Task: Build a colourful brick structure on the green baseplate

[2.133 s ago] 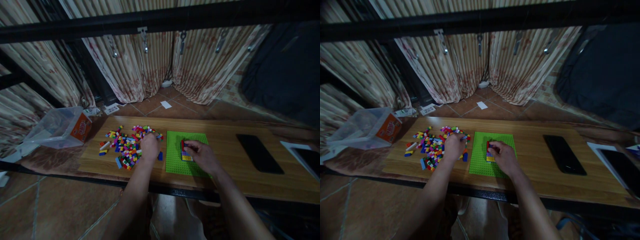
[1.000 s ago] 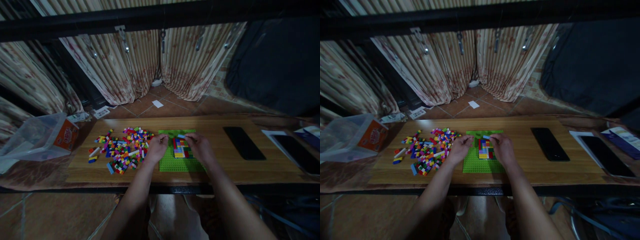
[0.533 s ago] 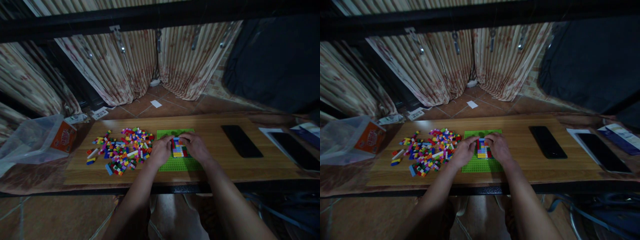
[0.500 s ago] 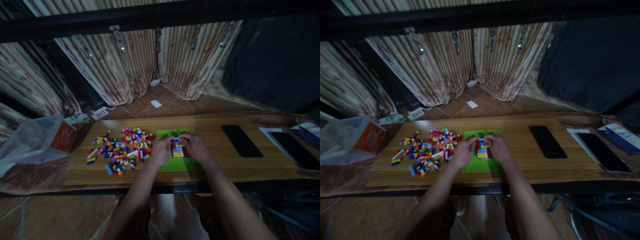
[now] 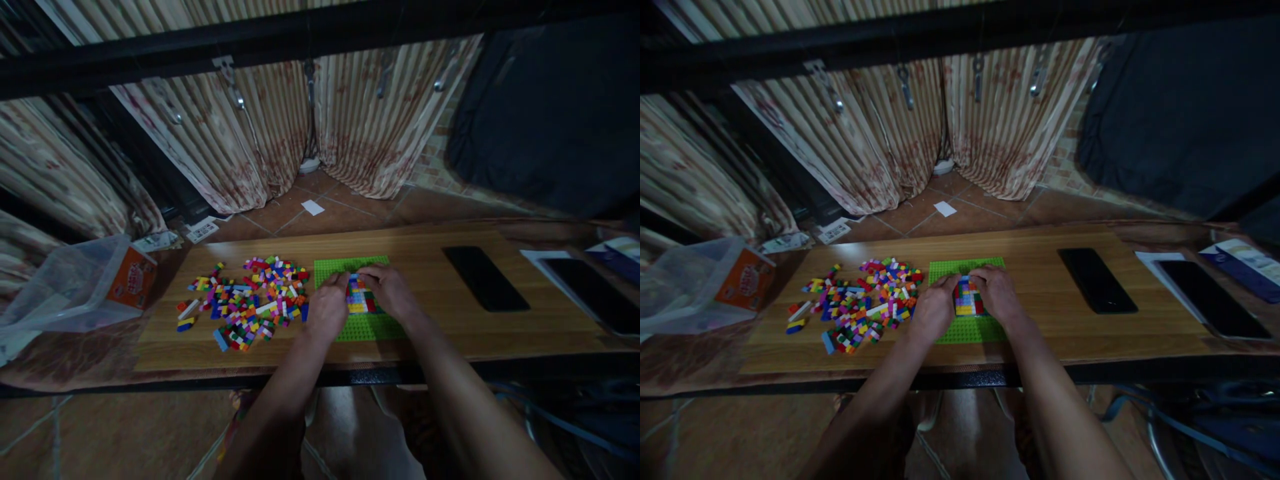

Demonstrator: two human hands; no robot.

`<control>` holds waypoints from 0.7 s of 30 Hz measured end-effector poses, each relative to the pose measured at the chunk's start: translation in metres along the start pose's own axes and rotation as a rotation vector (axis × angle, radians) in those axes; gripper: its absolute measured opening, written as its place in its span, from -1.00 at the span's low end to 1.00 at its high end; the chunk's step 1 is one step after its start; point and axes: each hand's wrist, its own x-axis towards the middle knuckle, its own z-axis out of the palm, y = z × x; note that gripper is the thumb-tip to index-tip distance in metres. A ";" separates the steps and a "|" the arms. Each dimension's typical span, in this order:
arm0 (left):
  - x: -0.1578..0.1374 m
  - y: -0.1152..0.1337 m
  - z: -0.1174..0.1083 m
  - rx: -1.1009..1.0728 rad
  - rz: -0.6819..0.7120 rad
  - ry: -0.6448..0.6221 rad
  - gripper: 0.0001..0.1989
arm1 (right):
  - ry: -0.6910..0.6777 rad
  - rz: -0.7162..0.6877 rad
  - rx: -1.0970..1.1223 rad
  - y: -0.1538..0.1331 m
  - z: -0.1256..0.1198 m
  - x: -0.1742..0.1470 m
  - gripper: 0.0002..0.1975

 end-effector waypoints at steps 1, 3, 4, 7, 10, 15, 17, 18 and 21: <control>-0.001 0.002 0.000 0.021 -0.015 -0.007 -0.52 | 0.003 0.014 0.013 0.000 0.001 0.000 -0.75; -0.002 0.006 0.000 0.060 -0.042 -0.021 -0.54 | 0.011 0.042 0.028 -0.001 0.002 0.000 -0.75; -0.002 0.008 0.000 0.073 -0.052 -0.024 -0.54 | 0.015 0.054 0.028 -0.001 0.002 -0.001 -0.76; -0.004 0.008 0.003 0.068 -0.061 -0.018 -0.54 | 0.011 0.059 0.002 0.000 0.003 -0.001 -0.74; -0.006 0.006 0.007 0.030 -0.061 0.002 -0.51 | -0.003 0.032 -0.030 0.003 0.004 -0.002 -0.73; -0.005 -0.005 0.001 -0.094 -0.091 0.116 -0.47 | 0.007 0.037 -0.092 0.004 0.002 -0.007 -0.65; -0.003 -0.018 -0.010 -0.136 -0.159 0.178 -0.56 | 0.035 0.066 -0.102 0.002 -0.001 -0.009 -0.62; -0.003 -0.028 -0.017 -0.152 -0.198 0.197 -0.61 | 0.055 0.083 -0.103 0.000 -0.003 -0.010 -0.62; -0.009 -0.059 -0.039 -0.187 -0.278 0.163 -0.76 | 0.117 0.126 -0.102 -0.004 -0.010 -0.010 -0.64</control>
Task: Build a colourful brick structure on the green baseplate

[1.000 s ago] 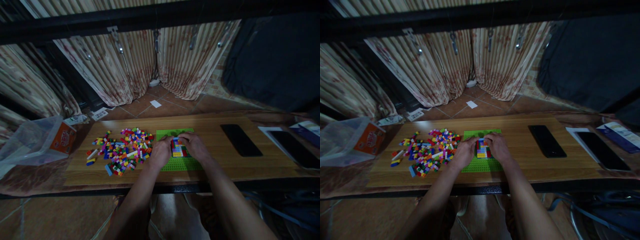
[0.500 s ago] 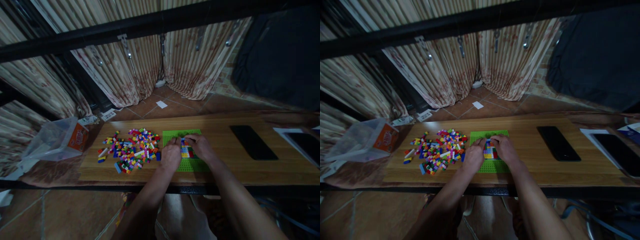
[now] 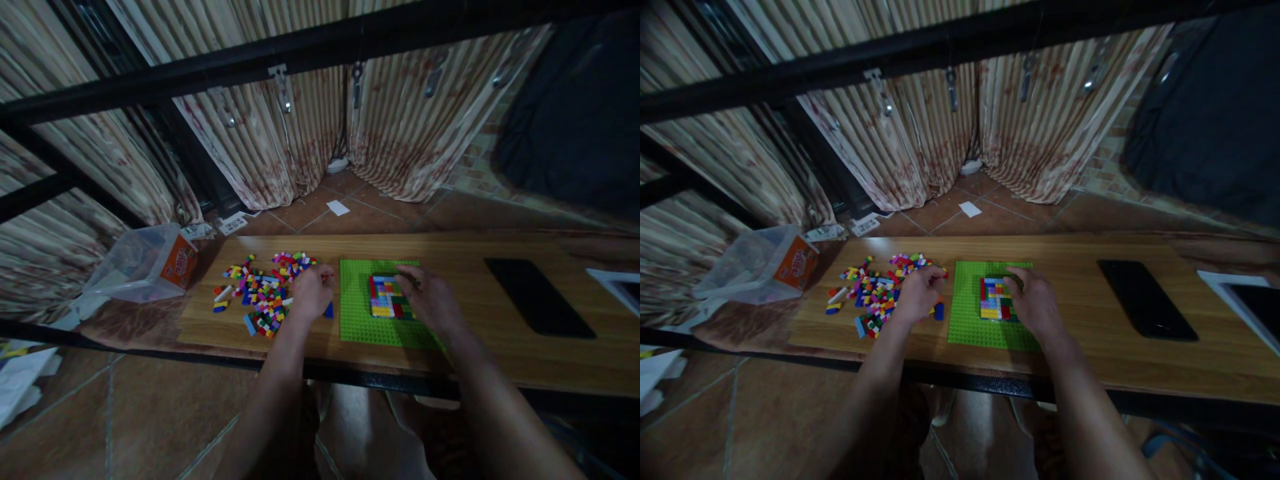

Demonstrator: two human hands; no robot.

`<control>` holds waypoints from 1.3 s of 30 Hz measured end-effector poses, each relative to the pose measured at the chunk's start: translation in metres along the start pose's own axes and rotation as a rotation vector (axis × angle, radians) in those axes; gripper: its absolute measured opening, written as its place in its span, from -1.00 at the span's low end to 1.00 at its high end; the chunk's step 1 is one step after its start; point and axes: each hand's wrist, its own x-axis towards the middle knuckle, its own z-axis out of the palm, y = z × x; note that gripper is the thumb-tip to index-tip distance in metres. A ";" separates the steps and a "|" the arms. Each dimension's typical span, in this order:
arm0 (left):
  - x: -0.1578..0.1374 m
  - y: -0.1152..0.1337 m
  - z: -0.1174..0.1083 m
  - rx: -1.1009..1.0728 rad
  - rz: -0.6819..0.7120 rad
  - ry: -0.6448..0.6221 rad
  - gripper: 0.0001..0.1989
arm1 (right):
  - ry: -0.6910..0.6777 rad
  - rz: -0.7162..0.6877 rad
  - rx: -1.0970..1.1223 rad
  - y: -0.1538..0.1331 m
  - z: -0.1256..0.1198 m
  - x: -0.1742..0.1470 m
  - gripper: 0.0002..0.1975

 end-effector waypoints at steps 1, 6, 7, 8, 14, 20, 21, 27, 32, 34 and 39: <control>0.000 -0.008 -0.008 0.005 -0.014 -0.040 -0.80 | 0.015 0.007 -0.001 -0.001 -0.002 0.000 -0.66; -0.009 -0.026 -0.025 0.077 -0.058 -0.125 -0.88 | 0.047 -0.012 -0.004 -0.006 -0.003 -0.001 -0.69; -0.011 -0.024 -0.024 0.105 -0.063 -0.131 -0.89 | 0.052 -0.020 0.000 -0.007 -0.003 -0.001 -0.69; -0.013 -0.022 -0.022 0.137 -0.073 -0.133 -0.89 | 0.058 -0.029 0.009 -0.007 -0.002 -0.001 -0.69; -0.017 -0.009 -0.015 0.256 -0.092 -0.089 -0.90 | 0.124 -0.097 0.092 -0.020 -0.001 -0.005 -0.73; -0.012 -0.015 -0.019 0.180 -0.154 -0.075 -0.78 | -0.142 -0.426 0.101 -0.067 0.020 -0.035 -0.83; -0.011 -0.017 -0.019 0.168 -0.161 -0.049 -0.77 | -0.197 -0.455 0.086 -0.074 0.025 -0.039 -0.82; -0.008 -0.017 -0.021 0.105 -0.171 0.038 -0.76 | -0.363 -0.465 -0.076 -0.088 0.052 -0.045 -0.79; -0.008 -0.012 -0.022 0.074 -0.166 0.028 -0.76 | -0.384 -0.458 -0.106 -0.089 0.060 -0.044 -0.86; -0.008 -0.011 -0.021 0.051 -0.158 0.019 -0.76 | -0.364 -0.448 -0.059 -0.090 0.059 -0.044 -0.84; -0.007 -0.013 -0.016 -0.025 -0.086 0.036 -0.77 | -0.249 -0.403 0.063 -0.083 0.041 -0.040 -0.75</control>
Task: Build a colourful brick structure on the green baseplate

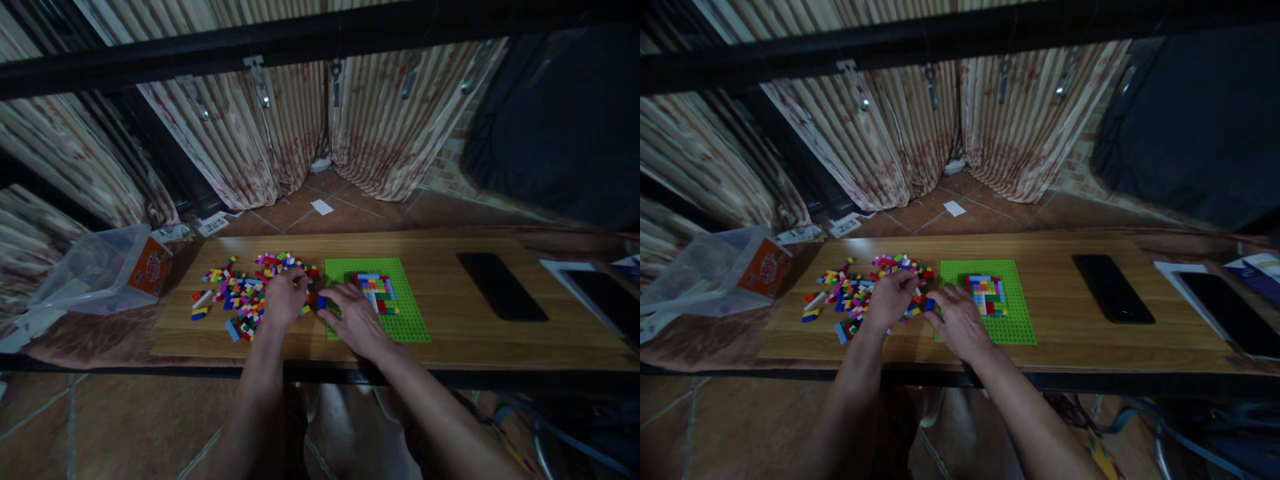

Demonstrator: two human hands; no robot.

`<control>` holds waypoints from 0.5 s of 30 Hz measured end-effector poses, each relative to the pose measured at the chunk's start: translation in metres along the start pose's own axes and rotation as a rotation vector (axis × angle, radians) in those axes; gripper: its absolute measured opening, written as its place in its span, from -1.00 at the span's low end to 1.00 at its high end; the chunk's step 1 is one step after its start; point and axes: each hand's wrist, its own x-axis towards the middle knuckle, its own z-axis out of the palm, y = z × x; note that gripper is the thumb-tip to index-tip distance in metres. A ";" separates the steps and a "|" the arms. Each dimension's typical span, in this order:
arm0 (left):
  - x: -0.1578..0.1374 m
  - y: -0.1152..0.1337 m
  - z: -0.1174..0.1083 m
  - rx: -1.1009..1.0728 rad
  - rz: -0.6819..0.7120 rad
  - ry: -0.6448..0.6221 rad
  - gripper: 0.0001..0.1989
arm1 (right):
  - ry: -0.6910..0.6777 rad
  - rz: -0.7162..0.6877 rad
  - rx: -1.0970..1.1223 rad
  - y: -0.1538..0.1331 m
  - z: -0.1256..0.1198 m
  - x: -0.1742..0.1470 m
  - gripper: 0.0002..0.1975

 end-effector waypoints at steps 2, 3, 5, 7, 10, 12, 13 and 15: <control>0.001 0.001 0.004 -0.026 0.025 0.003 -0.78 | 0.063 0.032 -0.006 0.009 -0.013 -0.002 -0.74; 0.001 0.003 0.007 -0.046 0.039 0.001 -0.78 | 0.094 0.053 -0.010 0.015 -0.019 -0.003 -0.74; 0.000 0.009 0.013 -0.105 0.073 -0.011 -0.78 | 0.152 0.111 -0.009 0.029 -0.031 -0.006 -0.75; -0.003 0.018 0.021 -0.167 0.099 -0.036 -0.79 | 0.184 0.173 -0.003 0.043 -0.040 -0.009 -0.76; -0.007 0.031 0.032 -0.223 0.099 -0.088 -0.77 | 0.153 0.221 0.004 0.056 -0.046 -0.012 -0.78; -0.009 0.038 0.040 -0.247 0.099 -0.122 -0.76 | 0.119 0.228 0.015 0.059 -0.045 -0.012 -0.78; -0.010 0.040 0.043 -0.259 0.102 -0.136 -0.75 | 0.108 0.230 0.024 0.060 -0.043 -0.012 -0.77; -0.011 0.043 0.050 -0.278 0.110 -0.161 -0.73 | 0.108 0.238 0.044 0.059 -0.040 -0.011 -0.76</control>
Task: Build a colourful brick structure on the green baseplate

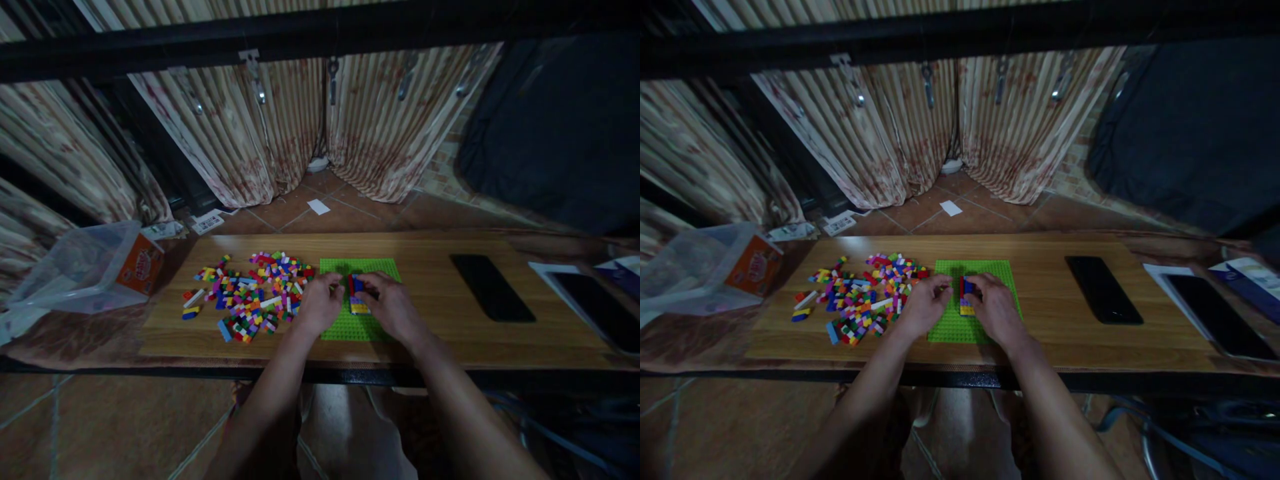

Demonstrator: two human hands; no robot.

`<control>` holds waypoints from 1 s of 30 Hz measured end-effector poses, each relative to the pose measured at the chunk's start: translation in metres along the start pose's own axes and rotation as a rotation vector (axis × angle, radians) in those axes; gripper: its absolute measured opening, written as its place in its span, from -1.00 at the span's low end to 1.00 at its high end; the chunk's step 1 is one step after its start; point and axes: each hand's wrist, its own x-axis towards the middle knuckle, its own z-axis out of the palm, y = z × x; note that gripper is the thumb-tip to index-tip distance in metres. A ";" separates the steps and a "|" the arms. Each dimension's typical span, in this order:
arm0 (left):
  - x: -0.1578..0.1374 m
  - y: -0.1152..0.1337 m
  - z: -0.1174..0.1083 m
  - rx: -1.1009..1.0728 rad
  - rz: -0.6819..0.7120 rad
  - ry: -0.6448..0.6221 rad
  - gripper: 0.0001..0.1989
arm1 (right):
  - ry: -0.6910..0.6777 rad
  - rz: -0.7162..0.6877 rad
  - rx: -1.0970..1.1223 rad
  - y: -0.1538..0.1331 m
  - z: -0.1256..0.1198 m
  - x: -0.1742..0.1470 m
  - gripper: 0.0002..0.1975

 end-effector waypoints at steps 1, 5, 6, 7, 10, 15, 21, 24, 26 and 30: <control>0.001 0.000 0.002 -0.006 0.002 -0.008 -0.73 | 0.004 0.004 0.013 0.000 0.001 0.000 -0.76; 0.003 -0.001 0.008 -0.008 -0.001 -0.029 -0.71 | 0.041 0.020 0.068 -0.001 0.004 0.002 -0.78; 0.004 -0.002 0.008 -0.006 -0.003 -0.032 -0.71 | 0.054 0.025 0.080 -0.001 0.003 0.002 -0.79; 0.004 -0.002 0.009 -0.003 -0.004 -0.035 -0.71 | 0.068 0.030 0.095 -0.001 0.003 0.002 -0.80; 0.005 -0.001 0.009 0.012 -0.008 -0.037 -0.70 | 0.090 0.030 0.134 0.000 0.002 0.002 -0.83; 0.003 0.001 0.011 0.048 -0.007 -0.051 -0.67 | 0.130 0.034 0.114 -0.001 0.003 0.002 -0.83; -0.003 0.004 0.012 0.166 0.159 -0.044 -0.62 | 0.120 0.036 0.092 0.000 0.004 0.003 -0.82; -0.007 0.004 0.014 0.265 0.215 -0.072 -0.60 | 0.127 0.049 0.098 0.002 0.006 0.003 -0.82; -0.009 0.005 0.016 0.318 0.221 -0.091 -0.58 | 0.133 0.064 0.100 0.003 0.007 0.003 -0.82; -0.010 0.008 0.017 0.374 0.210 -0.121 -0.52 | 0.130 0.071 0.095 0.004 0.007 0.005 -0.83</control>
